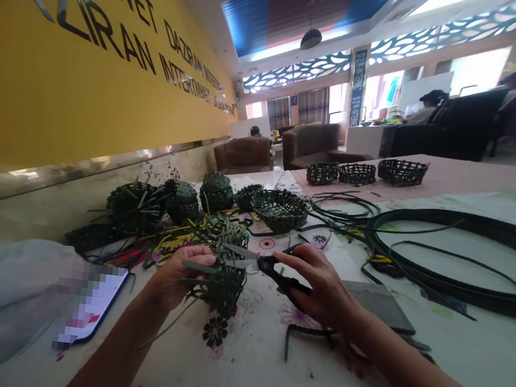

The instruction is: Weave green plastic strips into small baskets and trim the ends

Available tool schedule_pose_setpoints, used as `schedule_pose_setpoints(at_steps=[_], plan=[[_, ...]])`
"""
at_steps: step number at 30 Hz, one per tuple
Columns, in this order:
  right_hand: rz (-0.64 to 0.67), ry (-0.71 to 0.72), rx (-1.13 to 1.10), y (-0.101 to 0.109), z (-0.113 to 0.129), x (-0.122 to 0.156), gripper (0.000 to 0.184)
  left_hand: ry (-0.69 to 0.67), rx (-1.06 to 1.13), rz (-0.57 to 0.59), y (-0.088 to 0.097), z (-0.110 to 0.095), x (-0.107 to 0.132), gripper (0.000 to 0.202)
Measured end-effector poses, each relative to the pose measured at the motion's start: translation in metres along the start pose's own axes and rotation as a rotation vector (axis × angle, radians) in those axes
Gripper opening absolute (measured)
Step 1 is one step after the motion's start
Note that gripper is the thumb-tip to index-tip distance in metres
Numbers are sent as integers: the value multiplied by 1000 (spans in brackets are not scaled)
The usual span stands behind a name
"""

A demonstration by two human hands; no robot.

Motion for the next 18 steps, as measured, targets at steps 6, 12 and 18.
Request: schedule_pose_setpoints(at_steps=[6,12,18], plan=[[-12,3,3,5,0,-1,53,18,-2,19,-3,2,0,36],[9,91,131,14,4,-4,51,26,1,13,-5,6,1,37],[44,40,85,17,1,-8,44,29,0,-9,-6,5,2,37]])
Point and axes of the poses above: each hand's wrist, its own x-axis away from the middle knuckle, its own y-axis out of the back of the hand, z = x × y, the point moved 8 cm from there along -x, towards the middle knuckle
